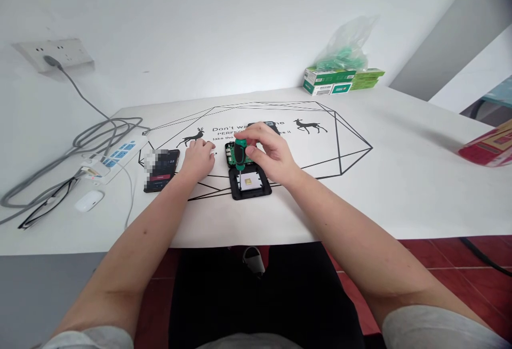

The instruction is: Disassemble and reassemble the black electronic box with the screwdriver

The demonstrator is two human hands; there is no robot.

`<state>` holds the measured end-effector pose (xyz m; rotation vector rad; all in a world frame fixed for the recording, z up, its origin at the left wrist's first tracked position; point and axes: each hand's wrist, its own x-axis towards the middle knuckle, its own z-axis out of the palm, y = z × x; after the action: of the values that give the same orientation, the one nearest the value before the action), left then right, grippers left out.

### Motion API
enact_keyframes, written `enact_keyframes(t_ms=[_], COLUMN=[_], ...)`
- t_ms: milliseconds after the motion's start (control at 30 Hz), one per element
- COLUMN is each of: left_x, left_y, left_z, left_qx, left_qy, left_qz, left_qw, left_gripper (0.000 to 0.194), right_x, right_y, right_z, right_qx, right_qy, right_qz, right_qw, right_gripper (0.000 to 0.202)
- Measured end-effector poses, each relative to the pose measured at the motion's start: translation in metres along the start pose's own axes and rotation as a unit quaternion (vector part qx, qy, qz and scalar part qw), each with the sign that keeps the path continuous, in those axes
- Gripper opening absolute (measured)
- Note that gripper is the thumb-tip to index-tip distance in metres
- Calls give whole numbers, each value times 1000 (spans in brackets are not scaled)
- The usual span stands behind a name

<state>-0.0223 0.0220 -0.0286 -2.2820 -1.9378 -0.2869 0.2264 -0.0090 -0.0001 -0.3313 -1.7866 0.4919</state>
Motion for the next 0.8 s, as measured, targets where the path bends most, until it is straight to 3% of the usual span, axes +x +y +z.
enact_keyframes(t_ms=[367, 600, 800], left_x=[2, 1, 0], left_y=[-4, -2, -4], left_z=[-1, -2, -1], left_qx=[22, 13, 24], left_qy=[-34, -29, -18], left_qz=[-46, -49, -50], left_qw=[998, 998, 998], left_gripper=[40, 37, 36], right_x=[2, -1, -2], right_y=[2, 1, 0], right_z=[2, 9, 8], right_qx=[40, 174, 126], right_qy=[16, -2, 17], right_qz=[41, 136, 118], right_qw=[998, 975, 985], right_gripper=[18, 38, 38])
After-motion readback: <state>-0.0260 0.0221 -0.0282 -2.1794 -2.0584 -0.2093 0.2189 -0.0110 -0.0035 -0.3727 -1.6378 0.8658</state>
